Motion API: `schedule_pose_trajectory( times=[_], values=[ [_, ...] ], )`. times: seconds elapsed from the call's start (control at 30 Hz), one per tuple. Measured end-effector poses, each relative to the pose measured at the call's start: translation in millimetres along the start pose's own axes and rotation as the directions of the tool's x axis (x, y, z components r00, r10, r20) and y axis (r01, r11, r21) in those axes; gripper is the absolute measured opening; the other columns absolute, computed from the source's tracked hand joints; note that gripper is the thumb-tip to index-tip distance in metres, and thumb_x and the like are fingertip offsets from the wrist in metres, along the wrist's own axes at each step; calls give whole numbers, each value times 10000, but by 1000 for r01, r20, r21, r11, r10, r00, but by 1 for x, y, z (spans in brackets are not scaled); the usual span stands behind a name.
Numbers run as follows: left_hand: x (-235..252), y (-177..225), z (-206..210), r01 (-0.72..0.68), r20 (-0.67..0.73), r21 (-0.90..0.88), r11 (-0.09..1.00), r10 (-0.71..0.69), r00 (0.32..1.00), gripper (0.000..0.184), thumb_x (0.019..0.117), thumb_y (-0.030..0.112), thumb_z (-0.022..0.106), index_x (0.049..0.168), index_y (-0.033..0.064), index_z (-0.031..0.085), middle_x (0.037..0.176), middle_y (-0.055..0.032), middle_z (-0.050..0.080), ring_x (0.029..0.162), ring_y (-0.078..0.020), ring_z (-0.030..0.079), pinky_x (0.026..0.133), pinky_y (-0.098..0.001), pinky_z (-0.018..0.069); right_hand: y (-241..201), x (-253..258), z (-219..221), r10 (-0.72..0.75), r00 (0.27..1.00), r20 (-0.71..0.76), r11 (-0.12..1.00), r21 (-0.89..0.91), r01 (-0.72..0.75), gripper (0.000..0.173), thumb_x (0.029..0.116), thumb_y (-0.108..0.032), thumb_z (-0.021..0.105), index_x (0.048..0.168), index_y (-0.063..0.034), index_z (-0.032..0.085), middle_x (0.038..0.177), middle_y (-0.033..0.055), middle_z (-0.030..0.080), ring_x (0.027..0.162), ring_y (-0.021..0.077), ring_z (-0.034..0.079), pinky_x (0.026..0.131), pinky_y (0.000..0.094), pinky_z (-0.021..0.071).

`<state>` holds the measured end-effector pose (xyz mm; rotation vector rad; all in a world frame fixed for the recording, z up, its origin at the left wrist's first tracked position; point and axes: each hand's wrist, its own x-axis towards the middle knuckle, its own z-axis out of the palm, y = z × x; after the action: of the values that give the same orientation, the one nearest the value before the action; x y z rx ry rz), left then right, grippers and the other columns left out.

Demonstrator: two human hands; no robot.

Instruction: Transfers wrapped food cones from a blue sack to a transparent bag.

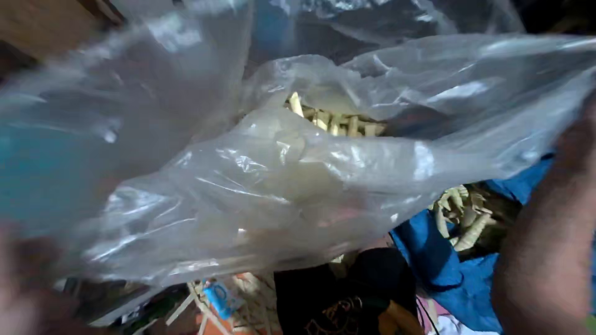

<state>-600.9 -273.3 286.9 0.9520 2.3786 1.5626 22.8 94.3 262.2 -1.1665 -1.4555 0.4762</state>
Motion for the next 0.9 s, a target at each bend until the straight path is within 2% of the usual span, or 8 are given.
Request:
schedule_pose_trajectory(
  times=[0.07,0.13,0.2,0.33,0.4,0.5,0.73,0.9],
  values=[
    [0,29,64,-30,90,473,880,-14,996,604,978,295,672,1453,5,438,1223,-247,626,1028,-353,658,860,-535,550,-27,-52,24,297,954,-34,899,-327,-291,527,965,-419,680,1308,-48,533,1018,18,608,803,44,592,752,288,542],
    [-11,48,120,-61,170,679,732,-75,983,870,918,180,767,1542,-111,235,1417,-472,392,1267,-672,432,976,-822,342,-21,-85,28,414,909,50,761,-567,-316,439,961,-345,698,1202,16,628,993,254,657,829,381,646,746,618,516],
    [-24,68,162,-293,279,670,682,135,951,969,890,163,785,1578,-112,160,1548,-450,226,1399,-665,272,1064,-807,257,-22,-104,26,401,913,71,726,-632,-270,459,928,-269,752,1217,69,639,1130,368,624,1020,542,614,878,743,439],
    [-36,88,255,-695,739,222,684,347,578,575,1041,354,575,1516,47,468,1546,-241,455,1459,-465,378,1165,-717,230,-80,-125,78,280,953,117,960,-39,-277,206,996,-322,643,1104,-153,594,892,-118,643,718,2,629,650,224,565],
    [-34,60,294,-635,873,197,747,161,461,437,1083,359,500,1321,22,643,1276,-251,655,1274,-480,557,1137,-750,258,-94,-138,145,243,766,596,851,249,-463,235,971,-324,641,1106,-133,663,1022,-52,725,835,52,680,736,257,591],
    [-57,-4,297,-596,905,412,689,-234,355,436,1075,326,498,1154,-49,706,1137,-294,693,1152,-490,633,1050,-687,395,-37,-117,244,151,364,919,927,-4,-374,320,978,-180,675,1220,30,657,1092,122,706,933,150,684,880,373,575],
    [-91,-19,214,-454,626,593,665,-735,-258,419,1069,105,501,1450,-68,477,1400,-315,551,1306,-458,538,1091,-592,397,61,94,319,256,762,595,967,-155,-204,423,997,-252,666,1320,12,592,1205,168,656,1040,178,643,958,359,519],
    [52,-43,321,-22,872,276,961,-240,427,462,1049,204,582,1447,-12,496,1285,-239,635,1144,-329,643,984,-509,524,81,75,327,104,757,644,977,-208,42,410,925,-274,738,1226,0,681,1404,302,533,1311,430,507,1128,597,367]
  ],
)
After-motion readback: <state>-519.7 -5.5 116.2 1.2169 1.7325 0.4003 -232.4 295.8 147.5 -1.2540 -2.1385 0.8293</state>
